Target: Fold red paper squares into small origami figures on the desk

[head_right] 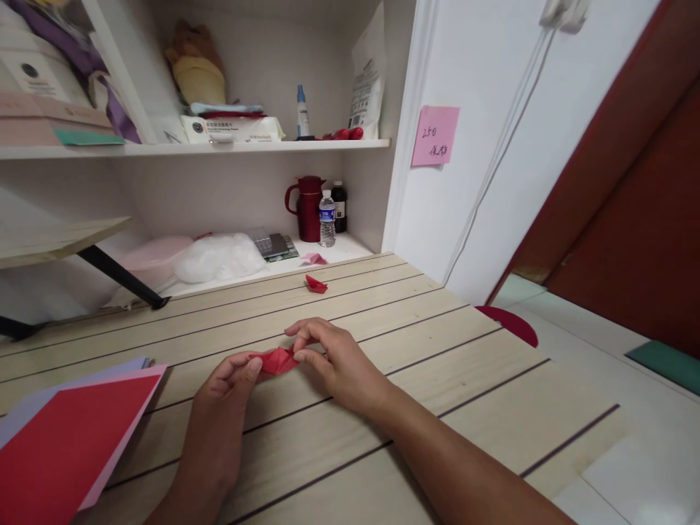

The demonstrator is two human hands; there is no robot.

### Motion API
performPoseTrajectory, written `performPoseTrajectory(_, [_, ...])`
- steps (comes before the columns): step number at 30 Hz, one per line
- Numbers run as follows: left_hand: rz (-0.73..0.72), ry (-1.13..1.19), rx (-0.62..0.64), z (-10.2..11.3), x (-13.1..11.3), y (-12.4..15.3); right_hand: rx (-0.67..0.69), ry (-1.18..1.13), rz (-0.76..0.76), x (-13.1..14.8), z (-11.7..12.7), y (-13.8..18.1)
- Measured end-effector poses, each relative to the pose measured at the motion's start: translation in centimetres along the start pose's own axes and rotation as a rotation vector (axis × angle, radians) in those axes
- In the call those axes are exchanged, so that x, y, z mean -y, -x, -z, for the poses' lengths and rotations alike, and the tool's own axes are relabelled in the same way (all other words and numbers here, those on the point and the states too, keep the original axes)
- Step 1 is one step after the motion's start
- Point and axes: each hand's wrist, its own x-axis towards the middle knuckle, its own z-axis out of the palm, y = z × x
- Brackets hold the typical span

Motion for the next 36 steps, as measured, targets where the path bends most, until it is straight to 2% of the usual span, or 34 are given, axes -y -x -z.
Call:
performPoseTrajectory(7, [0.001, -0.091, -0.109, -0.1, 0.0, 0.2, -0.002, -0.362, -0.215, -1.5, -1.9, -0.1])
performPoseTrajectory(19, [-0.037, -0.203, -0.192, -0.1, 0.4, 0.4, 0.097, -0.494, -0.221, -1.2, -2.8, 0.1])
performPoseTrajectory(26, [-0.04, -0.229, -0.187, -0.5, -0.1, 0.8, 0.051, -0.279, -0.233, -1.0, -3.1, 0.3])
performPoseTrajectory(33, [-0.003, -0.178, -0.207, -0.8, -0.5, 0.7, 0.03, -0.653, -0.319, -1.4, -3.3, 0.1])
performPoseTrajectory(36, [0.034, -0.139, -0.206, -0.8, -0.5, 0.8, -0.014, -0.677, -0.361, -1.5, -3.3, -0.1])
